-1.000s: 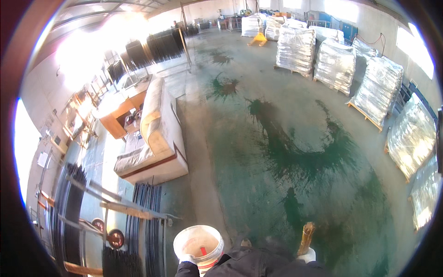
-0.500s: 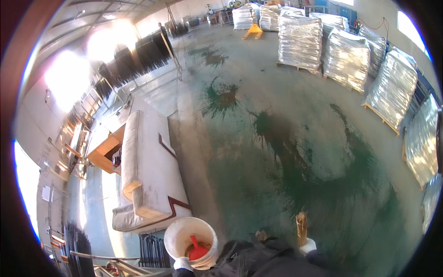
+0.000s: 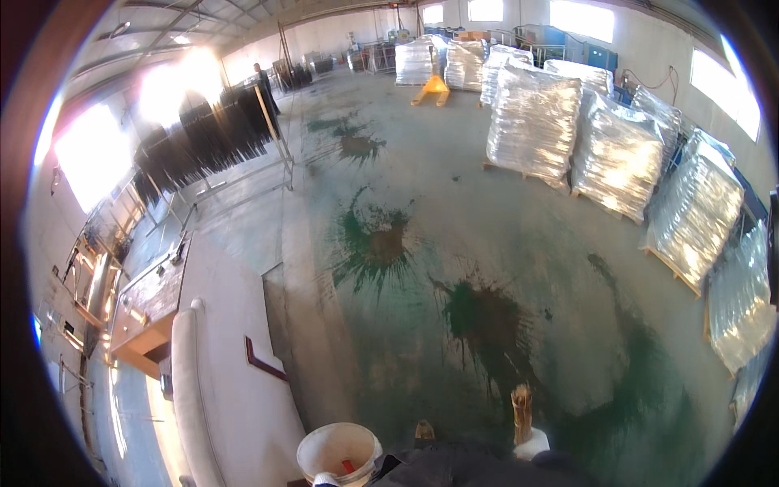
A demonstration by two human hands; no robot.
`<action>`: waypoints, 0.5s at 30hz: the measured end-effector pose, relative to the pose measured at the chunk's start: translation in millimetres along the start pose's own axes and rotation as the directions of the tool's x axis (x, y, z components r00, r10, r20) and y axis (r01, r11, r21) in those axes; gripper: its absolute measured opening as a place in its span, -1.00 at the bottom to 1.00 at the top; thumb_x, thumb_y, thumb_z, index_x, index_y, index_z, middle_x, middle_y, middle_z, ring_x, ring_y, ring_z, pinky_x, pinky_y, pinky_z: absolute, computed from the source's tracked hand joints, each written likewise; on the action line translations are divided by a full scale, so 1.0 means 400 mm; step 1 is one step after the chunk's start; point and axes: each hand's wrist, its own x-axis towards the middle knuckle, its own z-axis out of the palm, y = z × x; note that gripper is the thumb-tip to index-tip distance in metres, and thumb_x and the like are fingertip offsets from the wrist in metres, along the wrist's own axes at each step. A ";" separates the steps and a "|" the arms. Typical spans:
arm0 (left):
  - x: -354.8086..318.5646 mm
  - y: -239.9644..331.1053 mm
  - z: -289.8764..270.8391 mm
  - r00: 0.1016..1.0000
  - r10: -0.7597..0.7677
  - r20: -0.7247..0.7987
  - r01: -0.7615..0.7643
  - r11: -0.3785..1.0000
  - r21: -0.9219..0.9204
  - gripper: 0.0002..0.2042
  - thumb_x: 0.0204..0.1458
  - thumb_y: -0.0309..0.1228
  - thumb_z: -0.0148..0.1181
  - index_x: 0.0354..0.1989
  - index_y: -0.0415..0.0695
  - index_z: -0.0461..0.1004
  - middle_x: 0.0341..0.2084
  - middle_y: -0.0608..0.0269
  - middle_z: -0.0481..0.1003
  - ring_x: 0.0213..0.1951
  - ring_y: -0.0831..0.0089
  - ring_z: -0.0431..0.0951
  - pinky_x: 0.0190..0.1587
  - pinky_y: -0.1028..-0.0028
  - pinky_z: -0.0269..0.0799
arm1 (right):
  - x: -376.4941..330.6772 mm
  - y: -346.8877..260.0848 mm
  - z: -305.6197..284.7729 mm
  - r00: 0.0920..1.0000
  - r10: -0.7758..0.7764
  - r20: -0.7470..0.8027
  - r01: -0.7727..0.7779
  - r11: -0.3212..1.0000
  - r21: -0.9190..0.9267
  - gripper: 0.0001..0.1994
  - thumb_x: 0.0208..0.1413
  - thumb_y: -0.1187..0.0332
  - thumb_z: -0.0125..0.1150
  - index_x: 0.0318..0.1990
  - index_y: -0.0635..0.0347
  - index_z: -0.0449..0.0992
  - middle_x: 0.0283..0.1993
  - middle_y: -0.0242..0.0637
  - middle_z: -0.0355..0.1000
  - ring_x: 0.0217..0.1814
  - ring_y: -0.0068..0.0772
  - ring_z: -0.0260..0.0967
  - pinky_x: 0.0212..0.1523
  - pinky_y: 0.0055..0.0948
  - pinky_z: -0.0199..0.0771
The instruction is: The person carries a bucket and repeatedly scoops liquid with a red scoop, pouring it onto the warehouse floor in multiple locations. The person walks through the space, passing stacked materials and a forklift, and continues the pouring action across the floor.
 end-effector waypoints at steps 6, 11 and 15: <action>0.599 0.109 -0.413 0.983 0.183 0.001 -0.182 0.977 0.114 -0.58 0.16 0.02 0.41 -0.06 -0.08 0.71 -0.13 -0.05 0.71 -0.28 -0.13 0.69 -0.14 0.04 0.63 | 0.495 -0.102 0.070 0.997 -0.041 0.068 0.066 0.903 -0.425 -0.73 0.43 0.16 0.15 0.01 0.09 0.68 -0.01 -0.21 0.73 0.09 -0.12 0.67 0.08 -0.12 0.59; 1.073 0.277 -0.641 0.982 0.104 -0.158 -0.130 0.977 -0.167 -0.57 0.11 0.11 0.41 -0.31 -0.06 0.72 -0.34 0.03 0.71 -0.28 -0.06 0.71 -0.16 0.05 0.63 | 1.005 -0.393 0.106 0.997 0.029 0.068 -0.005 0.943 -0.334 -0.74 0.39 0.21 0.27 0.08 0.10 0.68 0.05 -0.15 0.69 0.10 -0.02 0.62 0.10 -0.04 0.57; 1.400 0.389 -0.952 0.975 0.049 -0.218 -0.094 0.975 -0.203 -0.66 0.09 -0.05 0.40 -0.28 -0.10 0.75 -0.34 -0.02 0.72 -0.24 -0.02 0.74 -0.12 0.10 0.64 | 1.386 -0.789 0.118 0.999 0.014 0.042 -0.010 0.996 -0.089 -0.74 0.29 0.31 0.37 0.08 0.15 0.67 -0.02 -0.14 0.68 0.01 -0.08 0.62 0.05 -0.10 0.57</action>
